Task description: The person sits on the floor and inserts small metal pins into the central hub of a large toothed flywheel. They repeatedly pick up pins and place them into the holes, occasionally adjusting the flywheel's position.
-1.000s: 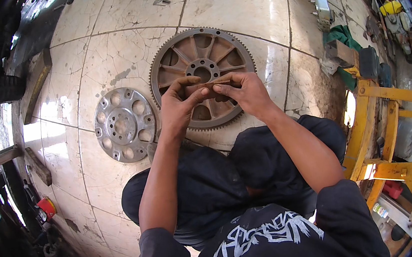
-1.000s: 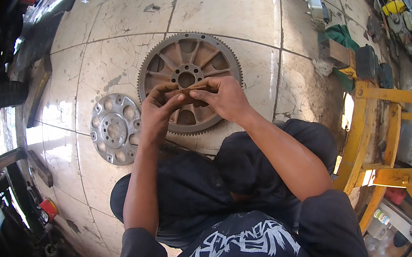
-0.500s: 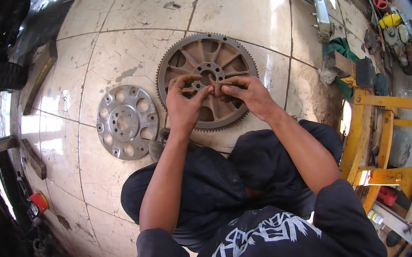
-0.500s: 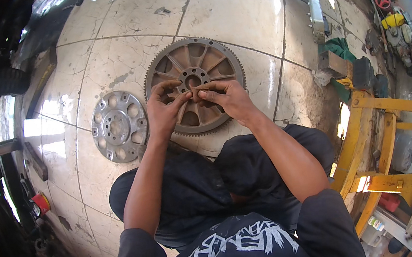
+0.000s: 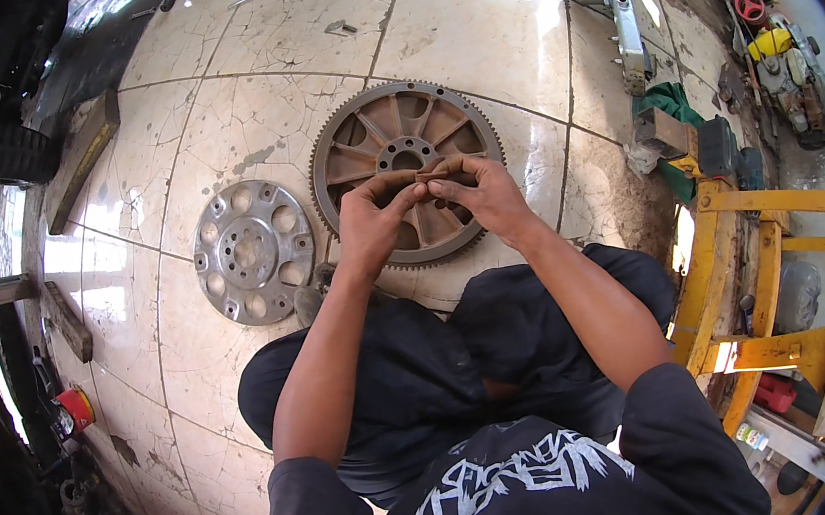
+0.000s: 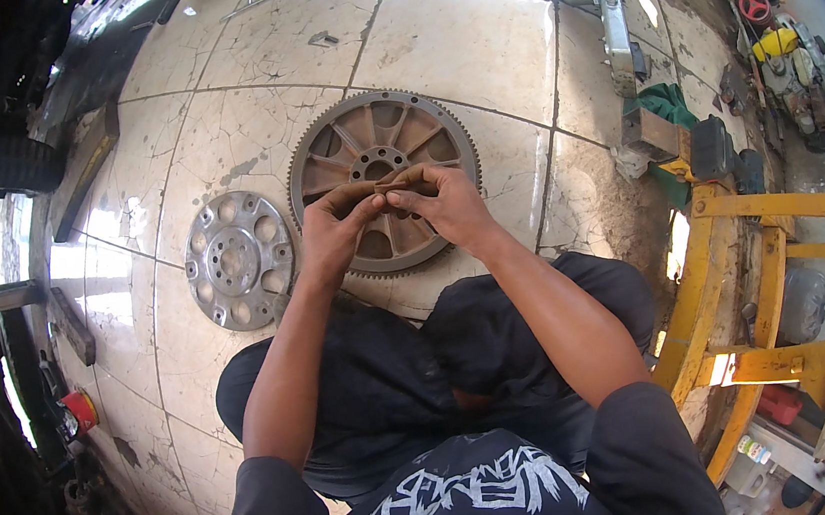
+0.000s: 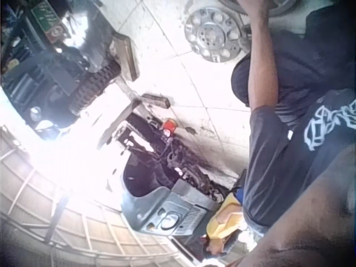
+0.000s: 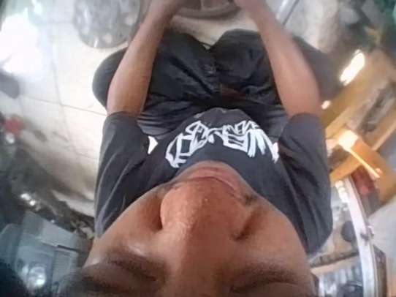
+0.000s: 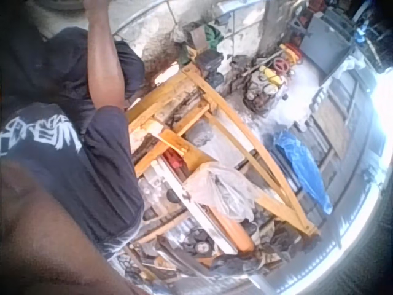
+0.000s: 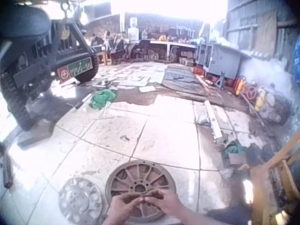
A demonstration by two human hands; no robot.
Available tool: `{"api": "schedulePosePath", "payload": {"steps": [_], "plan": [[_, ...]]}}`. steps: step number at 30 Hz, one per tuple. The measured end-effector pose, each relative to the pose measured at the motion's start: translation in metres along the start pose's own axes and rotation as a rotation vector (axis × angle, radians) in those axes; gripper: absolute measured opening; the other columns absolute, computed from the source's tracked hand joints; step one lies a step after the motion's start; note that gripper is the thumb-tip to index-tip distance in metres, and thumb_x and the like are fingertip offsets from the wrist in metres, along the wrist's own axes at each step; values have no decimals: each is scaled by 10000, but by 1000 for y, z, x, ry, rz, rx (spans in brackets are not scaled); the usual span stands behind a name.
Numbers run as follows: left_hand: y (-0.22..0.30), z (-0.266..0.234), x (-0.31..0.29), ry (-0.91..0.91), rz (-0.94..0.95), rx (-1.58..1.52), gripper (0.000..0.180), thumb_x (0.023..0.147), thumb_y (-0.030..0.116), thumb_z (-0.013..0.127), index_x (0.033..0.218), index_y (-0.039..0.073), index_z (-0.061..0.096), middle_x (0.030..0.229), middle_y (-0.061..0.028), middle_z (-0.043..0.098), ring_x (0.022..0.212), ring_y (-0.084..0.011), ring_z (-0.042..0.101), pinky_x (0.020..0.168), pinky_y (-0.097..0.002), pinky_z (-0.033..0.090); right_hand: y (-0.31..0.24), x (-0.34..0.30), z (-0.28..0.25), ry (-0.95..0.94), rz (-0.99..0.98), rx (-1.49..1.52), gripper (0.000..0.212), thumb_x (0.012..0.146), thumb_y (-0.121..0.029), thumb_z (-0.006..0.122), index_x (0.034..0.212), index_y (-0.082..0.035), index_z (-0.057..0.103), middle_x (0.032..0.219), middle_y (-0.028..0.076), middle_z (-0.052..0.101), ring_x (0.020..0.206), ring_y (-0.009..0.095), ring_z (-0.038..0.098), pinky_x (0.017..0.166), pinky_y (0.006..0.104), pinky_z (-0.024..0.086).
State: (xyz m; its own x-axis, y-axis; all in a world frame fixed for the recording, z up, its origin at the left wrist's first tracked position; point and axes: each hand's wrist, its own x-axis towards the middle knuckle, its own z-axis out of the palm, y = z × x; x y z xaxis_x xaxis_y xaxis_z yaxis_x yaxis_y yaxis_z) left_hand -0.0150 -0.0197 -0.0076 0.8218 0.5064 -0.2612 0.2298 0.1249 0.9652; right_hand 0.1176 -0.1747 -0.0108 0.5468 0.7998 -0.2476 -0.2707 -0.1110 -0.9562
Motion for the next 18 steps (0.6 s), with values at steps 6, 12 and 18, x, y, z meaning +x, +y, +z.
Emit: {"api": "schedulePosePath", "payload": {"steps": [6, 12, 18], "plan": [[-6, 0, 1, 6, -35, -95, 234, 870, 174, 877, 1003, 7, 782, 943, -45, 785, 879, -93, 687, 822, -271, 525, 1, 1, -2, 62, 55, -109, 214, 1002, -129, 745, 1178, -8, 742, 1047, 39, 770, 938, 97, 695, 836, 265, 564], [-11, 0, 4, -35, -51, -252, 232, 851, 158, 897, 955, 42, 725, 930, -10, 748, 845, -78, 658, 771, -250, 508, 8, 1, 5, 118, -13, 0, 199, 976, -153, 783, 1103, -1, 765, 990, 51, 780, 853, 99, 696, 753, 274, 569], [-3, -4, 2, 4, -71, -263, 257, 847, 128, 900, 985, 44, 700, 944, -22, 750, 856, -90, 672, 788, -258, 521, -7, -4, 5, 86, -9, -178, 205, 995, -184, 767, 1126, -27, 748, 1029, 26, 758, 940, 89, 685, 819, 270, 556]]}}
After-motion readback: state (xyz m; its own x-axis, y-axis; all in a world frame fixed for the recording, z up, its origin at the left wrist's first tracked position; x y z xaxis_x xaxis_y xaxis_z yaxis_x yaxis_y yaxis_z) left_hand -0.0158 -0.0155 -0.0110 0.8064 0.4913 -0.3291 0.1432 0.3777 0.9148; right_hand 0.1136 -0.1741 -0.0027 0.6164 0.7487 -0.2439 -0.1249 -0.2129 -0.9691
